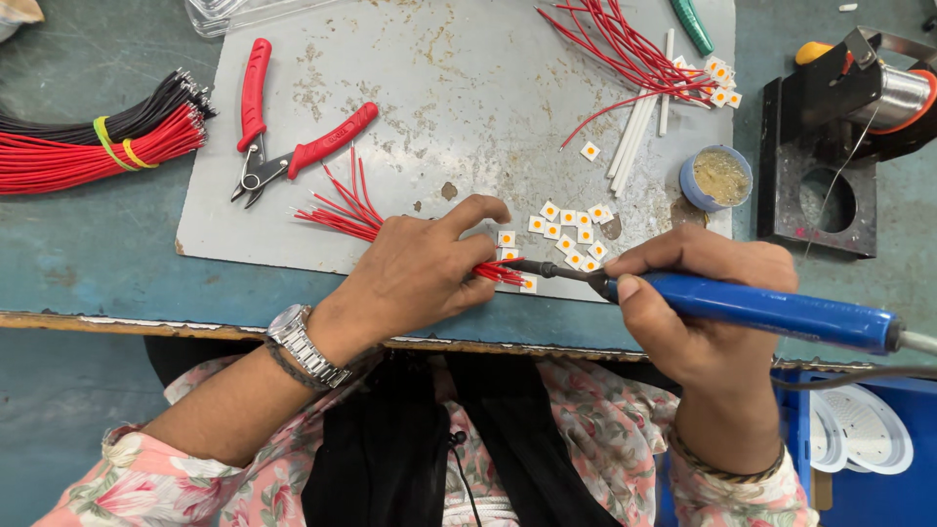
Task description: The person dips red wires into a small container of flux, then uses a soldering iron to attach the wires to small square LED modules on a workbench. The person repeatedly picks up LEDs, aligns them with wires, applies solder, and places the finished units aside.
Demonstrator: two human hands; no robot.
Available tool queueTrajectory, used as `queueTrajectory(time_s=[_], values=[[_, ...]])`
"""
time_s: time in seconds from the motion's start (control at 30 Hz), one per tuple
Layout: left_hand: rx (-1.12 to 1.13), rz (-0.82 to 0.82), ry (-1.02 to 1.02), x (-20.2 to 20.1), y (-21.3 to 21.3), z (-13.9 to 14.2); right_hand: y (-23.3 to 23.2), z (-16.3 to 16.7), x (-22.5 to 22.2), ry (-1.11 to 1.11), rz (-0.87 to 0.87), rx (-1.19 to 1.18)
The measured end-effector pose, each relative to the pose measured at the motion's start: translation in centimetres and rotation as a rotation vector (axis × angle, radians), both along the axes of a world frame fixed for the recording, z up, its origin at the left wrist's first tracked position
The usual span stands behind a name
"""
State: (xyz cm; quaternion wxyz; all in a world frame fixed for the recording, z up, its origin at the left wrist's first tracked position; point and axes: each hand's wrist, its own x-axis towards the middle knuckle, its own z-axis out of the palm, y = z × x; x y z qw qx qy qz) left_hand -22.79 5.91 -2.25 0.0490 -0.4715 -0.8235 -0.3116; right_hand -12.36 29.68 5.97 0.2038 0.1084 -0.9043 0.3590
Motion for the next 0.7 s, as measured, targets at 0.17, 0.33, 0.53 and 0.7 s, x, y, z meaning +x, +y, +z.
queueTrajectory(time_s=[0.17,0.33,0.53,0.7], values=[[0.017,0.000,0.012,0.0,0.0,0.1,-0.3,0.8,-0.3,-0.026,0.010,-0.002],[0.023,-0.014,0.014,-0.1,-0.1,0.0,-0.3,1.4,0.1,-0.052,-0.047,-0.062],[0.027,-0.024,0.010,-0.1,-0.1,-0.1,-0.1,0.9,0.0,-0.039,-0.029,-0.043],[0.030,-0.029,0.016,-0.2,-0.1,-0.2,-0.1,0.6,-0.1,-0.031,-0.007,-0.046]])
